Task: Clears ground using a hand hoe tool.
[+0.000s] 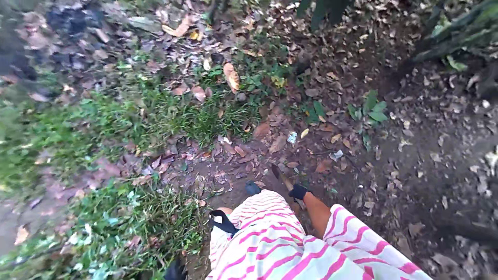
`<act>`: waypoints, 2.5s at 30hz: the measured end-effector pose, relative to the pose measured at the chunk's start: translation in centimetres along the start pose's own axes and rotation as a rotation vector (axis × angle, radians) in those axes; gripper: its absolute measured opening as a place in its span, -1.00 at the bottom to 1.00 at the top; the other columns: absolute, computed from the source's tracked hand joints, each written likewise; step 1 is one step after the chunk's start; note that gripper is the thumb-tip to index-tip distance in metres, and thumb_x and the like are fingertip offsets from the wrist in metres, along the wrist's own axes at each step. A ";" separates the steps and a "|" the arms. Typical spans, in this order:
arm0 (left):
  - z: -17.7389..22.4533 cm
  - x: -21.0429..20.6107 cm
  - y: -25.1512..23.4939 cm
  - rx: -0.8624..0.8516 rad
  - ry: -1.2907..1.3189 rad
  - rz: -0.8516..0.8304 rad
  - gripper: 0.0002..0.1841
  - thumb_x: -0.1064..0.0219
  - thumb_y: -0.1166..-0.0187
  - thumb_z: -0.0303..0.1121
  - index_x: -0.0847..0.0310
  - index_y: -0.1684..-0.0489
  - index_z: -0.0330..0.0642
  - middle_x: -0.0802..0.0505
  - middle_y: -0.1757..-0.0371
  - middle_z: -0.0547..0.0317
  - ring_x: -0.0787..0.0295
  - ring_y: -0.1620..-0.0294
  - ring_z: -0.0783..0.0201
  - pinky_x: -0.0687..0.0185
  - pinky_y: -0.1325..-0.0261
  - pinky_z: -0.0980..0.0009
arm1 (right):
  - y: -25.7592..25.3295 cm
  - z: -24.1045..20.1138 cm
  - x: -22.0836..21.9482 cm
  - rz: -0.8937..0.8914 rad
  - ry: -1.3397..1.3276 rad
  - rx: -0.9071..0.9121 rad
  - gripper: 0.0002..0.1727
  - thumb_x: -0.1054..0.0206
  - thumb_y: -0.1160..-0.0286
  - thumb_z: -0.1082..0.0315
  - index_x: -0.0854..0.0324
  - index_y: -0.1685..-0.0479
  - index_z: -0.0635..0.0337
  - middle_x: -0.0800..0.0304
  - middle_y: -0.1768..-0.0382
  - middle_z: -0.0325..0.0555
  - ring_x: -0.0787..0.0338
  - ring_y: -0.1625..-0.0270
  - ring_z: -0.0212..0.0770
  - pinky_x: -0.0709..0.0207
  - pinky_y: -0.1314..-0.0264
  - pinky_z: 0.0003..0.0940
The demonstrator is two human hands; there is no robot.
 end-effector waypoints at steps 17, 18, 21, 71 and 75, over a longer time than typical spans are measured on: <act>21.8 -4.6 -29.2 -0.432 -0.311 -0.308 -0.45 0.07 -0.89 -0.04 -0.40 -0.67 -0.20 -0.55 -0.65 -0.19 -0.50 -0.62 -0.15 -0.41 -0.55 -0.19 | 3.4 5.3 -12.0 0.116 -0.776 -0.452 -0.23 -0.38 -0.50 0.17 -0.21 -0.72 0.13 -0.74 -0.18 0.28 -0.84 -0.01 0.15 -0.71 -0.08 0.15; 22.6 -5.0 -29.7 -0.417 -0.326 -0.300 -0.45 0.07 -0.89 -0.04 -0.41 -0.67 -0.21 -0.54 -0.65 -0.19 -0.49 -0.62 -0.17 -0.40 -0.55 -0.21 | 3.4 5.4 -11.7 0.126 -0.780 -0.457 -0.21 -0.38 -0.49 0.18 -0.18 -0.75 0.09 -0.74 -0.18 0.28 -0.84 0.00 0.16 -0.71 -0.07 0.16; 24.2 -6.9 -30.8 -0.355 -0.341 -0.295 -0.46 0.06 -0.88 -0.04 -0.41 -0.67 -0.17 -0.52 -0.68 -0.16 -0.47 -0.63 -0.14 -0.40 -0.53 -0.21 | 2.2 4.9 -9.0 0.131 -0.704 -0.440 -0.16 -0.35 -0.49 0.13 -0.11 -0.83 -0.04 -0.75 -0.22 0.27 -0.83 -0.11 0.20 -0.67 -0.15 0.24; 60.1 -67.3 -43.1 -1.550 -0.470 -0.220 -0.40 -0.11 -0.75 0.03 -0.44 -0.69 -0.10 -0.53 -0.70 -0.13 -0.32 -0.77 -0.09 -0.15 -0.78 -0.08 | -64.6 29.2 24.5 0.917 -1.032 -0.394 -0.16 -0.16 -0.72 0.10 0.18 -0.95 -0.13 -0.64 -0.40 0.41 -0.66 -0.40 0.43 -0.48 -0.37 0.45; 60.7 -66.4 -43.1 -1.560 -0.449 -0.186 -0.39 -0.12 -0.75 0.05 -0.45 -0.68 -0.12 -0.53 -0.69 -0.13 -0.34 -0.75 -0.12 -0.17 -0.76 -0.13 | -63.0 25.7 23.7 1.198 -1.383 -0.262 -0.08 -0.15 -0.73 0.16 0.40 -0.96 -0.06 -0.62 -0.36 0.40 -0.75 -0.21 0.32 -0.62 -0.23 0.30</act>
Point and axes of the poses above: each hand's wrist, its own y-axis away from the middle knuckle, its own x-axis out of the back of the hand, z = x × y, the point moved 6 cm from there along -y, towards the middle knuckle
